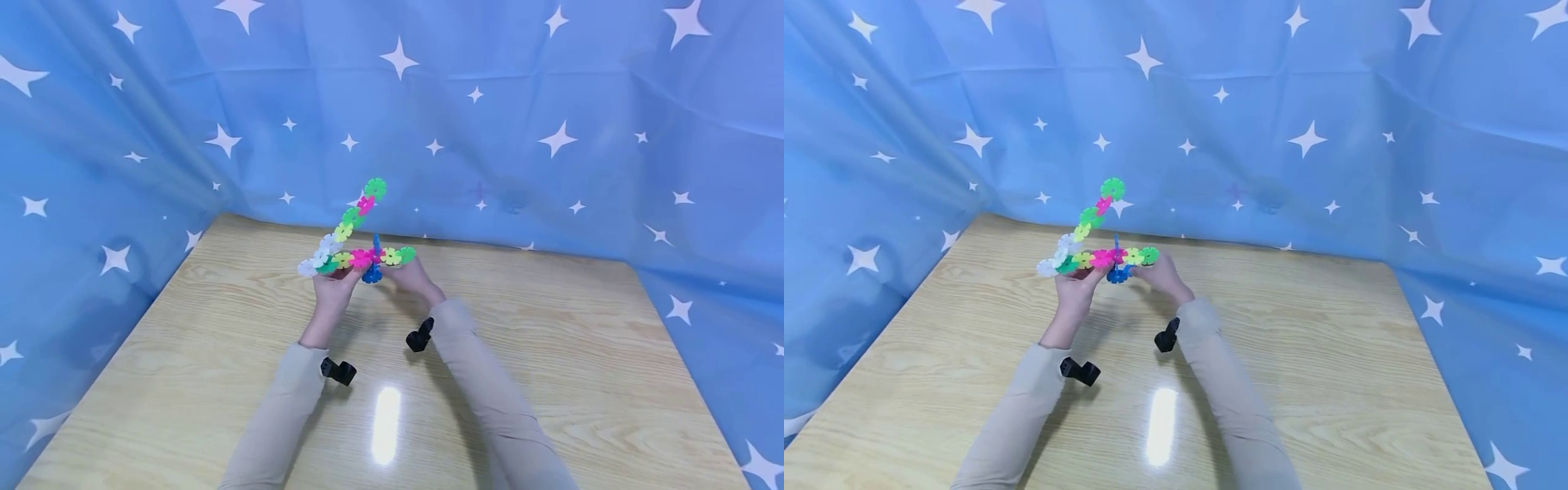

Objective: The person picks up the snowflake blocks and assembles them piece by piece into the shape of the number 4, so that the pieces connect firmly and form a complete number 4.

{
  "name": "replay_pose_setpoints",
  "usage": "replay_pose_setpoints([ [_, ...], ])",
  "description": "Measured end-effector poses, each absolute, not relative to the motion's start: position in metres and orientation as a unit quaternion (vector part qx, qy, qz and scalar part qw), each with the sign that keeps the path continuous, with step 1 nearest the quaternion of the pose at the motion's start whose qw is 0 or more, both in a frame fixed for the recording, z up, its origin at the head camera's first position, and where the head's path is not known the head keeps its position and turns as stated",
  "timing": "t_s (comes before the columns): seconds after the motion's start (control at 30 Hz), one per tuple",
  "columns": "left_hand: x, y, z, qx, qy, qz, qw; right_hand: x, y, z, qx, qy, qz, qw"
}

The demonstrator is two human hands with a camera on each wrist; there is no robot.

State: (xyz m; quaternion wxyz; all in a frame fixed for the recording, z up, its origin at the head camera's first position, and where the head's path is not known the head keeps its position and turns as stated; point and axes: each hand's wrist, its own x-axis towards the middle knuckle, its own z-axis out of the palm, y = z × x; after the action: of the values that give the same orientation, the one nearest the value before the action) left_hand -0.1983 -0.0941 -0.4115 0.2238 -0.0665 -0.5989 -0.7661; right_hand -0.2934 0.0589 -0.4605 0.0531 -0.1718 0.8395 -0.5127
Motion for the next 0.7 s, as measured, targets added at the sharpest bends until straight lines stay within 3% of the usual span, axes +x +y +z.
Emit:
replay_pose_setpoints([
  [0.13, -0.198, -0.095, -0.411, -0.048, -0.608, -0.762, 0.217, -0.294, 0.048, -0.471, -0.226, 0.858, -0.461, 0.029],
  [0.43, -0.198, -0.096, -0.410, -0.047, -0.614, -0.754, 0.229, -0.298, 0.034, -0.482, -0.250, 0.910, -0.329, -0.035],
  [0.57, -0.198, -0.096, -0.410, -0.059, -0.616, -0.750, 0.235, -0.296, 0.031, -0.478, -0.219, 0.932, -0.288, -0.015],
  [0.7, -0.199, -0.097, -0.410, -0.061, -0.619, -0.746, 0.236, -0.294, 0.030, -0.466, -0.180, 0.948, -0.257, 0.050],
])
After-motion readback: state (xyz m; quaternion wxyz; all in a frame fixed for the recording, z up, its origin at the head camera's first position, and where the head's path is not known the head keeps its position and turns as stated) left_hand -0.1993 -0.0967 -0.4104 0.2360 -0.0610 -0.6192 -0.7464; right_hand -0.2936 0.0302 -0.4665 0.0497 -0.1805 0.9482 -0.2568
